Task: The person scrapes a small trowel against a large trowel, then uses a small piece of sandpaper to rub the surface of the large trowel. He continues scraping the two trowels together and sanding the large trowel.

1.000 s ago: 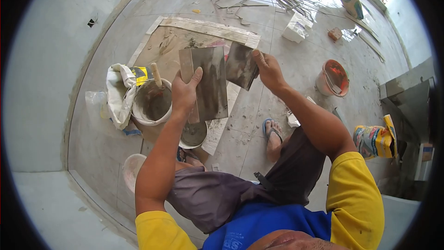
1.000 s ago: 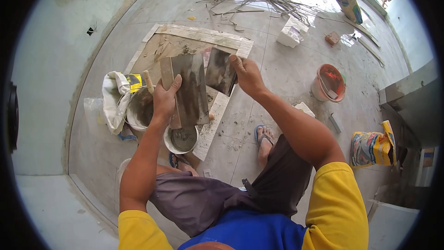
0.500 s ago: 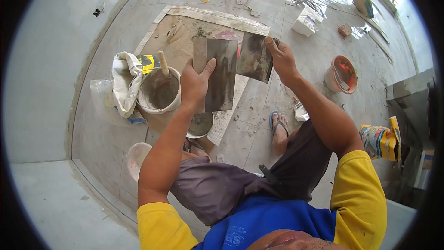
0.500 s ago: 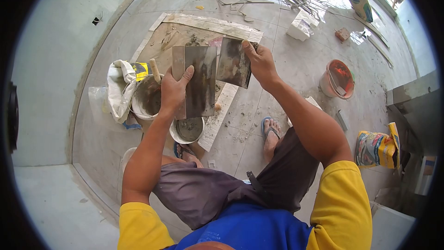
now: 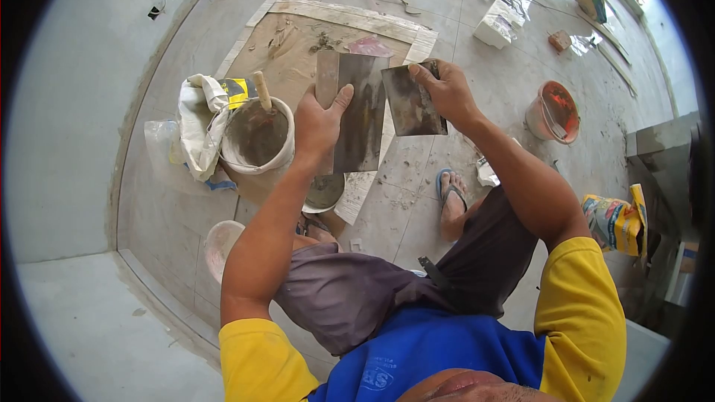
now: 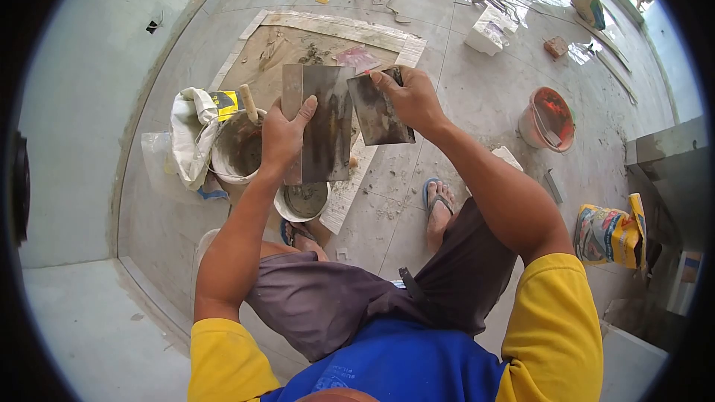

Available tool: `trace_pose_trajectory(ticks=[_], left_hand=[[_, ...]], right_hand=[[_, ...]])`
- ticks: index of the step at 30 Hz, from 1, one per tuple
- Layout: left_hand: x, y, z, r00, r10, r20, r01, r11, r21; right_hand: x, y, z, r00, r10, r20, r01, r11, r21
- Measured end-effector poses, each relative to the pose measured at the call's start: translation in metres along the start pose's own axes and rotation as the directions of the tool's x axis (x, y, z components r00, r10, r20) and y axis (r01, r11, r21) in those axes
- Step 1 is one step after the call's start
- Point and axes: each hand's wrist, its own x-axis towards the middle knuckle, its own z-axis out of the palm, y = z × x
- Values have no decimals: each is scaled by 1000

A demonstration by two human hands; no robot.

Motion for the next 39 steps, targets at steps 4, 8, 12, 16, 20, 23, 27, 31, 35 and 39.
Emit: trace_pose_trajectory(ticks=[4, 8, 12, 16, 20, 23, 27, 31, 35, 39], left_hand=[[-1, 2, 1, 1000, -27, 16, 27, 999, 18], [0, 3, 2, 999, -36, 30, 35, 999, 26], [-5, 14, 1, 997, -66, 36, 65, 997, 30], [-2, 7, 2, 998, -40, 49, 37, 997, 67], [-4, 7, 1, 998, -40, 54, 38, 999, 36], [-5, 6, -1, 998, -34, 55, 30, 998, 59], [-8, 9, -2, 997, -37, 64, 32, 996, 77], [-10, 13, -2, 998, -14, 67, 11, 999, 37], [-10, 12, -2, 996, -39, 77, 35, 998, 50], [-10, 14, -3, 997, -22, 71, 20, 999, 34]], right_hand=[[4, 2, -6, 1000, 26, -11, -25, 998, 61], [1, 3, -5, 999, -37, -27, 37, 999, -11], [2, -4, -10, 999, -23, -33, 24, 1000, 2], [-5, -13, -8, 996, -82, -17, 78, 982, -172], [2, -8, -14, 999, -22, -30, 22, 1000, -18], [-1, -11, -15, 1000, -7, -10, 6, 996, -90], [2, -11, -18, 1000, -12, 1, 12, 994, -109], [2, -9, -23, 999, -27, -36, 29, 999, 43], [-4, -12, -17, 998, -54, -11, 53, 996, -75], [-2, -13, -19, 1000, -18, -10, 18, 999, 41]])
